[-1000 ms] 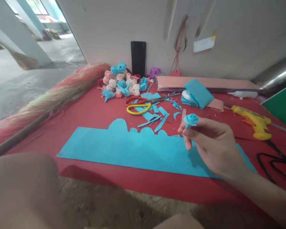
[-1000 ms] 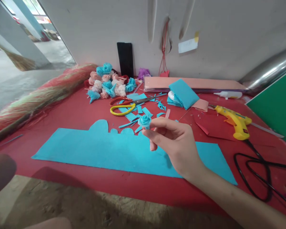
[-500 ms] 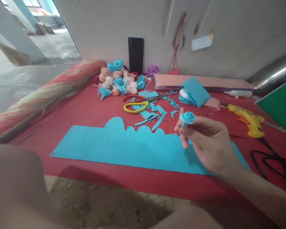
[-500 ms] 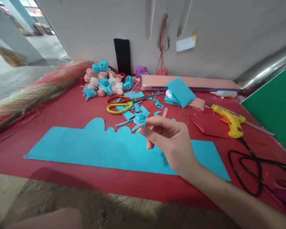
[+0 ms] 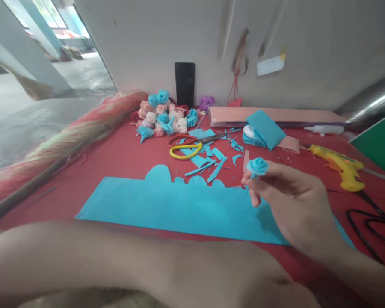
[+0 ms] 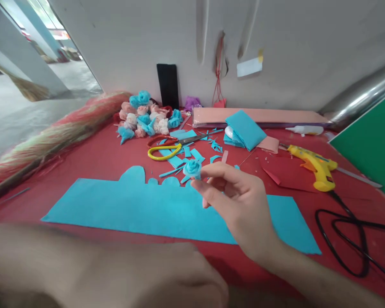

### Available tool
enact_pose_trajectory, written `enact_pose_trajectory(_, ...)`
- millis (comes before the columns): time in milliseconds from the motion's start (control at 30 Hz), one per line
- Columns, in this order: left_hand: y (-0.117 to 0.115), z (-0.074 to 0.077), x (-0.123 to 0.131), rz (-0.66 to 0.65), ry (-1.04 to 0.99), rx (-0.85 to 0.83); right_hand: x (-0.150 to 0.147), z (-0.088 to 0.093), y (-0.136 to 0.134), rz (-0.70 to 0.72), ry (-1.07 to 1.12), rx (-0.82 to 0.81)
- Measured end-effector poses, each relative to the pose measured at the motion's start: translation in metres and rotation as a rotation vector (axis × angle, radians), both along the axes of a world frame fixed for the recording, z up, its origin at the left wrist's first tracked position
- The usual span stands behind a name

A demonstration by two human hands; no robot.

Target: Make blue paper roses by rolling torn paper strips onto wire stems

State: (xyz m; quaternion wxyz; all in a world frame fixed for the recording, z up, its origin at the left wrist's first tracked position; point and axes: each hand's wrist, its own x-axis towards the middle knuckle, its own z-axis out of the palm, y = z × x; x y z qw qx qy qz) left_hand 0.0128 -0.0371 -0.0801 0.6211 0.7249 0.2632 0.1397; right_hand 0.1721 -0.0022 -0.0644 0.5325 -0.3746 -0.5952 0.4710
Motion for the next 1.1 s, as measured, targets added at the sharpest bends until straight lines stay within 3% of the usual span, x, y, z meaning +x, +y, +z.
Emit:
enact_pose_trajectory(133, 0.004, 0.017, 0.016, -0.283, -0.012, -0.07, -0.002, 0.009, -0.005, -0.051, -0.128, 0.077)
enact_pose_trajectory(267, 0.001, 0.014, 0.014, -0.195, -0.099, -0.102, -0.002, 0.011, -0.006, -0.059, -0.158, 0.104)
enact_pose_trajectory(400, 0.0, 0.012, -0.003, -0.157, -0.239, 0.152, -0.001, 0.007, 0.0, -0.03, -0.086, -0.013)
enact_pose_trajectory(533, 0.011, 0.015, -0.031, -0.116, -0.019, 0.605, 0.0, 0.0, 0.007, -0.018, -0.001, -0.139)
enact_pose_trajectory(633, 0.027, 0.012, -0.055, -0.027, 0.077, 0.771, 0.0, -0.003, 0.01, 0.021, 0.079, -0.262)
enact_pose_trajectory(800, 0.056, 0.005, -0.081, 0.154, 0.253, 0.97, -0.004, -0.007, 0.015, 0.111, 0.21, -0.432)
enact_pose_trajectory(967, 0.069, 0.0, -0.075, 0.262, 0.417, 1.082, -0.008, -0.013, 0.017, 0.143, 0.231, -0.49)
enact_pose_trajectory(1100, 0.073, -0.013, -0.068, 0.3, 0.463, 1.141, -0.009, -0.015, 0.017, 0.186, 0.231, -0.512)
